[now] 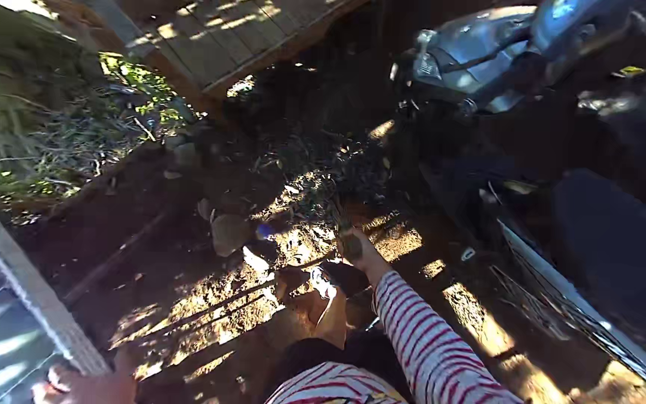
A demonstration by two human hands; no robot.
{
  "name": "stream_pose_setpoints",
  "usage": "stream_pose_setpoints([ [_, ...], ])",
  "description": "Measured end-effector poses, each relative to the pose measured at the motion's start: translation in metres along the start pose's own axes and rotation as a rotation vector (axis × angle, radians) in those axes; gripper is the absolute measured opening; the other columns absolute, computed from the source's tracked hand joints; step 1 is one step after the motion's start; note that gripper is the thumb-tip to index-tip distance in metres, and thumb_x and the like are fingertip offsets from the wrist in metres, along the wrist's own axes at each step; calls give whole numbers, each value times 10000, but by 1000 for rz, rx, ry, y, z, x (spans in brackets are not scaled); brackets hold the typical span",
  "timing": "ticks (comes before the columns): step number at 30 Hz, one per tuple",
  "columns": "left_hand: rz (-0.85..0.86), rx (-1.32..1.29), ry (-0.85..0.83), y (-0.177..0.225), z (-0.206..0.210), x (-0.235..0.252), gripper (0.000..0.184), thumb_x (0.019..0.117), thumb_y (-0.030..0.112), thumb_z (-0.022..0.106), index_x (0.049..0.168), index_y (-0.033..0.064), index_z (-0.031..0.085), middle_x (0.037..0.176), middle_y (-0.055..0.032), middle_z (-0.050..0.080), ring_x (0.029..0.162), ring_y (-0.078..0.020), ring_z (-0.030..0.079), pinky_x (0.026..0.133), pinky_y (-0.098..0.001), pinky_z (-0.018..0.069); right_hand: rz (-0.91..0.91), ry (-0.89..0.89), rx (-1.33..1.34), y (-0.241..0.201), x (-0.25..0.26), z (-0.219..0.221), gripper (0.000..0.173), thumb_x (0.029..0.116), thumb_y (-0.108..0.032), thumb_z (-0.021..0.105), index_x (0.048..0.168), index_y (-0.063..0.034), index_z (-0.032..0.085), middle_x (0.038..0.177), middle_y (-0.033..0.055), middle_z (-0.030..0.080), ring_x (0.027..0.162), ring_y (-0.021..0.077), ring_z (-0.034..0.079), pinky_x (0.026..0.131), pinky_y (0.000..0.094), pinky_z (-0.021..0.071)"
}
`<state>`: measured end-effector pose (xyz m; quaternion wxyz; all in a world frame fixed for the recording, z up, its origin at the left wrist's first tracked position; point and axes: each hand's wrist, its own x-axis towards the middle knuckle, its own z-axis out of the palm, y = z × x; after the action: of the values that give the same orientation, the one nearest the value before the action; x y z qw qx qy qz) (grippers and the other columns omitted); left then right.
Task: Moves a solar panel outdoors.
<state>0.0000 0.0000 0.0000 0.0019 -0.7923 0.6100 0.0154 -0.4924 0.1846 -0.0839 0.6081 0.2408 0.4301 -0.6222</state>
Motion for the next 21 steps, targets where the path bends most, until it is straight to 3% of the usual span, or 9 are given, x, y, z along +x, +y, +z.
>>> stream_pose_setpoints([
  [3,-30,-27,-24,7,-8,-6,947,907,506,668,1628,74,233,1663,-284,189,1519,-501,212,1202,-667,201,-67,-118,54,-30,33,36,281,1050,-277,372,992,-69,552,775,66,623,610,136,622,553,257,550],
  [6,-53,-47,-42,10,-15,-9,923,898,460,691,1623,87,258,1662,-283,195,1508,-519,221,1194,-679,204,-44,-67,100,-27,24,0,292,1046,-291,372,1044,-66,560,816,76,653,653,139,660,585,258,583],
  [11,-77,-92,-38,8,-14,-8,909,893,461,687,1617,94,277,1663,-280,196,1509,-527,212,1195,-684,195,47,170,-218,12,-108,-108,370,1085,-338,353,1077,-80,617,751,38,636,550,91,598,474,231,518],
  [13,-89,-88,-41,8,-15,-8,914,882,448,696,1616,99,278,1667,-272,193,1513,-518,215,1200,-673,190,129,237,-348,23,-179,-118,427,1075,-343,296,1010,-84,630,768,34,662,600,100,621,539,253,545],
  [15,-86,-83,-34,6,-14,-8,923,872,446,704,1614,97,280,1669,-275,182,1511,-524,213,1196,-677,184,235,282,-317,36,-226,-120,354,1028,-244,302,1014,-73,611,851,49,687,723,125,661,669,287,579],
  [16,-82,-91,-35,7,-14,-7,927,869,434,720,1612,90,284,1669,-278,179,1511,-528,208,1197,-679,174,278,265,-299,44,-231,-130,317,1002,-211,323,992,-84,613,857,37,689,746,114,661,689,276,573],
  [19,-75,-97,-38,5,-13,-5,941,856,442,716,1608,82,282,1670,-280,172,1518,-521,193,1205,-671,147,303,310,-154,77,-196,-129,312,1032,-242,351,883,-125,599,722,5,658,628,69,641,574,220,554],
  [21,-78,-88,-53,5,-16,-5,941,860,449,704,1611,80,272,1666,-287,172,1521,-517,191,1207,-669,146,225,269,-173,94,-150,-108,312,1090,-267,364,1000,-97,610,754,18,649,638,82,629,579,230,547],
])
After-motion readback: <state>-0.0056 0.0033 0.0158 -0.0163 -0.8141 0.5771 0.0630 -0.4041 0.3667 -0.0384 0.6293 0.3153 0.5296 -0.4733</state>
